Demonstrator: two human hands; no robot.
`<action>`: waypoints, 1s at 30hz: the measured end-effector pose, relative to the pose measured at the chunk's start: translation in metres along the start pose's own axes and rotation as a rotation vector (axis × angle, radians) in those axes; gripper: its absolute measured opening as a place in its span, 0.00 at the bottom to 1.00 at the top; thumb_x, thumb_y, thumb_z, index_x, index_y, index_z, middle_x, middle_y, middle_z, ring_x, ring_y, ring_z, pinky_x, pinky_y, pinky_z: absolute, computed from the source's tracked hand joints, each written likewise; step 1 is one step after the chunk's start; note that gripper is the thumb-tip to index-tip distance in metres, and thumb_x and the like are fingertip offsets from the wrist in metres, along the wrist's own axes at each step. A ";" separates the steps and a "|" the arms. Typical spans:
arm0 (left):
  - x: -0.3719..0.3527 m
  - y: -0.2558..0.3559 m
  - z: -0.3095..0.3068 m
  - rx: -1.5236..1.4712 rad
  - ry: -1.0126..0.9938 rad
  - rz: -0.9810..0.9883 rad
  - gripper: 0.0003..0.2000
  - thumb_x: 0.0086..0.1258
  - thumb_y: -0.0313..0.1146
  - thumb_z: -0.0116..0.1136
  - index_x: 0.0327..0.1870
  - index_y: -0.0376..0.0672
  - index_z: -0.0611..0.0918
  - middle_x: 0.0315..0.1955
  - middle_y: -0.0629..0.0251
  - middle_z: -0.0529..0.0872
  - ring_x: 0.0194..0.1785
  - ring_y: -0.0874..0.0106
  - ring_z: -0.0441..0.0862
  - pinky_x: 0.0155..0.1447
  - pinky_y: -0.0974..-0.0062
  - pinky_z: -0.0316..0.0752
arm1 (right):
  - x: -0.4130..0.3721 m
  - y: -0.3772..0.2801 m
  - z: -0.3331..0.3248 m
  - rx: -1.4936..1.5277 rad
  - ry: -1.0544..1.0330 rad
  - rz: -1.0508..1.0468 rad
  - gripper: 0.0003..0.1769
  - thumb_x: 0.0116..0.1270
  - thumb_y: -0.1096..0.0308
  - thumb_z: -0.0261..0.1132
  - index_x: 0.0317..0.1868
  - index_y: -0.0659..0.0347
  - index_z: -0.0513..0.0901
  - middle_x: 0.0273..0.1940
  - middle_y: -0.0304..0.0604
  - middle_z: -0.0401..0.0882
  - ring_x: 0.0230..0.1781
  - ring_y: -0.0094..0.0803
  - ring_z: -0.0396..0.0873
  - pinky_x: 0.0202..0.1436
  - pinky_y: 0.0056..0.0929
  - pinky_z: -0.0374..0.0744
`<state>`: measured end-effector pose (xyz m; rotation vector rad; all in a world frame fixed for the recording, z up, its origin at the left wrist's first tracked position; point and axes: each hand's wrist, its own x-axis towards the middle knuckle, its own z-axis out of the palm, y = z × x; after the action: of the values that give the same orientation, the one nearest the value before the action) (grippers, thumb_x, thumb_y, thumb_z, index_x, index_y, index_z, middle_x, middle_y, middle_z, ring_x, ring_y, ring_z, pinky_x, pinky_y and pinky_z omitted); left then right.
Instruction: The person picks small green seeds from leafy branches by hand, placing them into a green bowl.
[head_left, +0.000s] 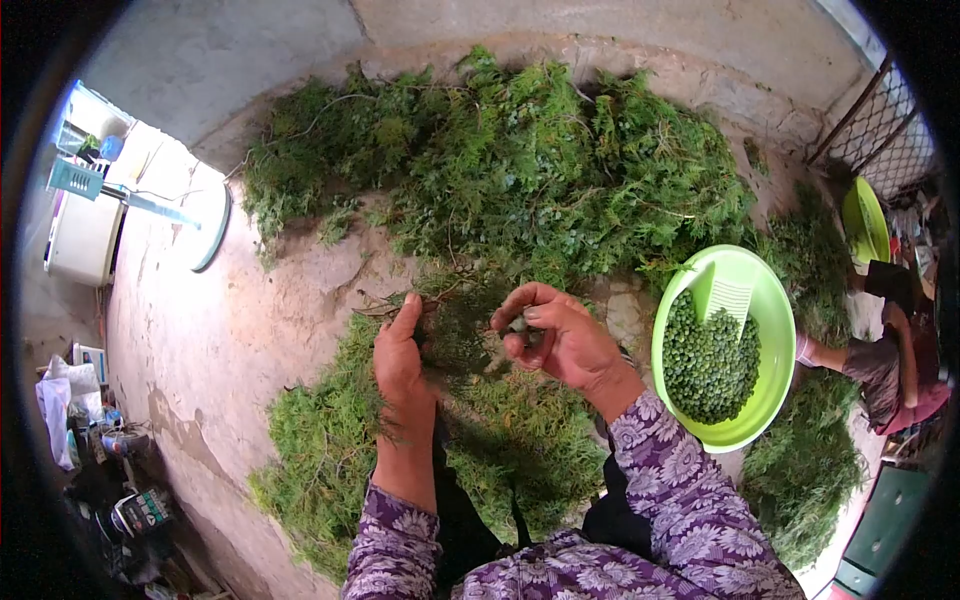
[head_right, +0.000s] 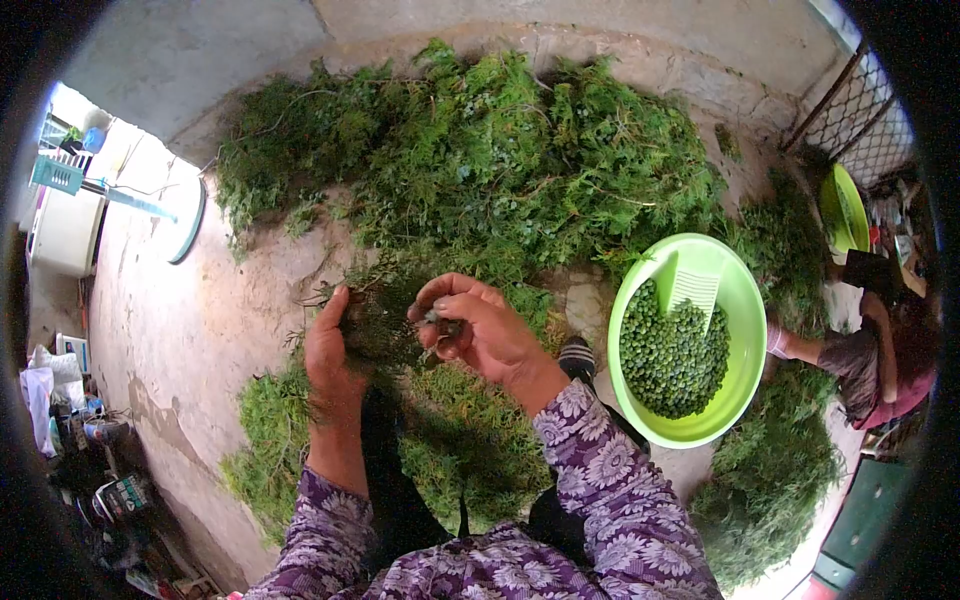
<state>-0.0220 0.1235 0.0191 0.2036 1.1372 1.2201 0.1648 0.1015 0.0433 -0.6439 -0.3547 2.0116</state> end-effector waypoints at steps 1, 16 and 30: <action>0.007 -0.002 -0.007 0.021 0.015 0.010 0.07 0.60 0.35 0.58 0.31 0.41 0.76 0.25 0.68 0.79 0.25 0.75 0.77 0.27 0.75 0.74 | -0.001 -0.004 -0.002 -0.001 -0.001 0.000 0.06 0.62 0.69 0.54 0.35 0.62 0.74 0.32 0.41 0.76 0.24 0.21 0.75 0.18 0.17 0.68; -0.003 -0.006 0.006 0.130 0.016 -0.009 0.09 0.59 0.36 0.59 0.27 0.39 0.79 0.20 0.70 0.76 0.18 0.77 0.71 0.21 0.80 0.69 | 0.008 -0.010 -0.015 -0.841 0.276 -0.447 0.17 0.53 0.67 0.67 0.44 0.61 0.77 0.28 0.32 0.72 0.25 0.13 0.68 0.26 0.13 0.67; -0.010 -0.003 0.007 0.134 -0.081 -0.067 0.08 0.63 0.34 0.53 0.33 0.37 0.78 0.27 0.62 0.82 0.25 0.70 0.80 0.29 0.72 0.78 | 0.003 -0.017 -0.018 -0.875 0.275 -0.361 0.20 0.51 0.66 0.70 0.43 0.62 0.77 0.29 0.30 0.72 0.30 0.16 0.68 0.35 0.15 0.69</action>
<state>-0.0139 0.1177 0.0264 0.3111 1.1469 1.0690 0.1859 0.1119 0.0360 -1.2655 -1.1173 1.3393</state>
